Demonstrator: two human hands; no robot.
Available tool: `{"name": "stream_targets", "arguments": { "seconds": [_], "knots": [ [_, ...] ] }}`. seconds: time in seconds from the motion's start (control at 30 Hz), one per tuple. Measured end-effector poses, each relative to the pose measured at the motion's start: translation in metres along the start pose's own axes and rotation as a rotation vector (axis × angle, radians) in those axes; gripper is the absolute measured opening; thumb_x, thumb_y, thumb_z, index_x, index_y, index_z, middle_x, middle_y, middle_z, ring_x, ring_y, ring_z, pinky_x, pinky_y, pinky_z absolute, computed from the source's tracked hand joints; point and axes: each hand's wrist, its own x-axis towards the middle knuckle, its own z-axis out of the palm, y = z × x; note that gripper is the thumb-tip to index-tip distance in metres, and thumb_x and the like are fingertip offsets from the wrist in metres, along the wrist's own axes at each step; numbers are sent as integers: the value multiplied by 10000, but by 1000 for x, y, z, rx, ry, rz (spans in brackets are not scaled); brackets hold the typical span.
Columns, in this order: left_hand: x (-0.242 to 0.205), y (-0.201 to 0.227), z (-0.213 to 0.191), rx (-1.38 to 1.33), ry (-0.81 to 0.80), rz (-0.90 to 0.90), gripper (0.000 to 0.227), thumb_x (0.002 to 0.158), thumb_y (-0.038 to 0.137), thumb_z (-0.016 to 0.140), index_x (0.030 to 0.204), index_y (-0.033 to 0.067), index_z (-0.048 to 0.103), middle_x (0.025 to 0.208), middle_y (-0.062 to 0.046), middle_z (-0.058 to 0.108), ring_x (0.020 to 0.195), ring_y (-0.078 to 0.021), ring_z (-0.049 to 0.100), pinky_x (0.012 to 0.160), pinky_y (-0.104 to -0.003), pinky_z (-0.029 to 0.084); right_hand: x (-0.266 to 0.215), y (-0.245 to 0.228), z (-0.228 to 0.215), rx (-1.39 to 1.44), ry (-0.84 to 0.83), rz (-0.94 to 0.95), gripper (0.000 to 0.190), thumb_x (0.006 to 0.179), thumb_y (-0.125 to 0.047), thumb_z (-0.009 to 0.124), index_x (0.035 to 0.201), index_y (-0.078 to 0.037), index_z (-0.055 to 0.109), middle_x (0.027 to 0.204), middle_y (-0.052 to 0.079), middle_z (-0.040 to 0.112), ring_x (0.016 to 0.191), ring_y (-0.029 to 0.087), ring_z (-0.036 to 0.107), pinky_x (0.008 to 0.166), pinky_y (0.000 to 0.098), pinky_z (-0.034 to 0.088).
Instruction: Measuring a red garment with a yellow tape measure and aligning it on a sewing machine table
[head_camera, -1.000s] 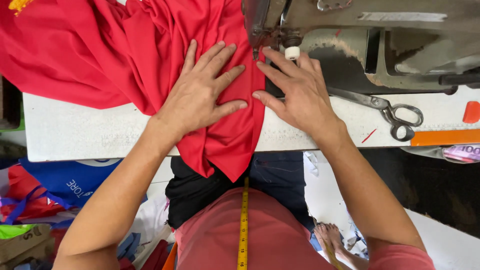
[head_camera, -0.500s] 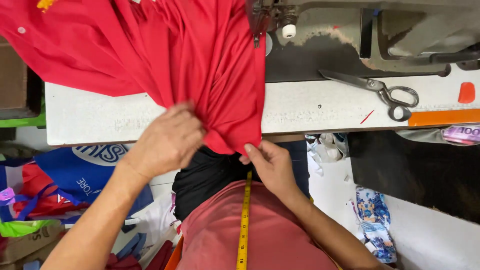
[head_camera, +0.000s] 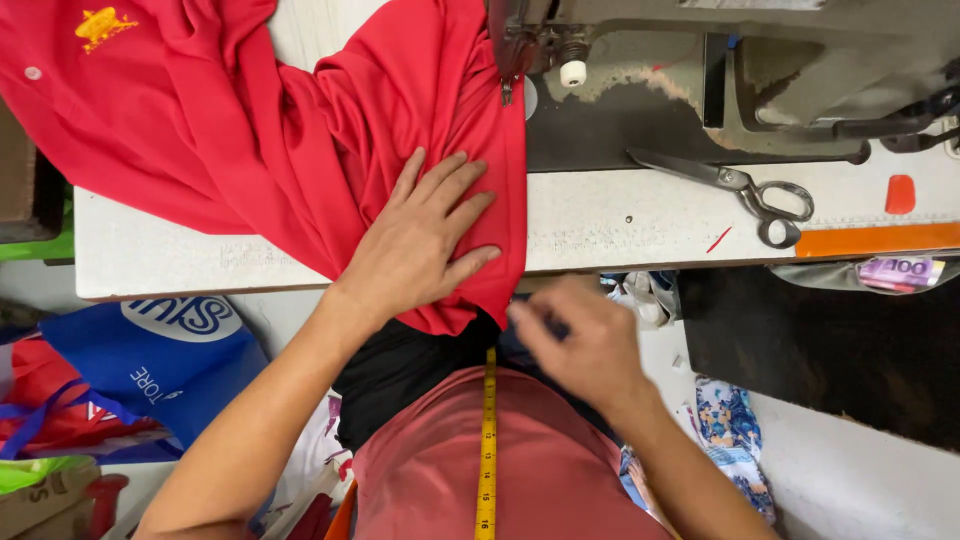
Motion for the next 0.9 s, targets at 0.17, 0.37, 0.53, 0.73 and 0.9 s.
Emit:
{"name": "stream_targets", "arguments": {
  "seconds": [0.17, 0.37, 0.53, 0.73, 0.9],
  "knots": [
    [2, 14, -6, -22, -23, -92, 573, 955, 428, 716, 1323, -5, 647, 1466, -247, 535, 1450, -422, 428, 1222, -657, 171, 67, 37, -8, -76, 167, -320, 239, 989, -106, 748, 1191, 17, 713, 1275, 205, 673, 1077, 433, 651, 923, 498, 541],
    [2, 19, -5, -56, -32, -132, 597, 935, 421, 741, 1351, 11, 616, 1493, -231, 506, 1466, -409, 407, 1227, -664, 163, 73, 59, 5, -230, -61, -316, 435, 974, -350, 745, 1322, -92, 702, 1481, 83, 600, 1255, 349, 548, 999, 447, 388],
    [4, 16, -5, -79, -61, -144, 613, 909, 434, 757, 1351, 32, 617, 1501, -204, 503, 1476, -396, 396, 1231, -671, 143, 74, 62, 4, -231, -110, -301, 454, 960, -370, 741, 1334, -117, 692, 1478, 65, 602, 1270, 340, 534, 1006, 450, 370],
    [16, 12, -16, -62, -119, -146, 610, 993, 459, 651, 1392, 0, 602, 1548, -187, 466, 1474, -381, 394, 1228, -652, 188, 89, 53, -5, -312, -202, -310, 454, 995, -404, 702, 1319, -87, 678, 1498, 81, 587, 1163, 349, 560, 948, 498, 436],
    [25, 1, -11, -61, -97, -148, 604, 1001, 468, 647, 1388, 6, 600, 1530, -187, 477, 1466, -381, 394, 1217, -669, 194, 101, 60, -3, -323, -187, -323, 466, 1003, -398, 699, 1340, -77, 672, 1495, 87, 589, 1155, 354, 546, 884, 503, 453]
  ]
}}
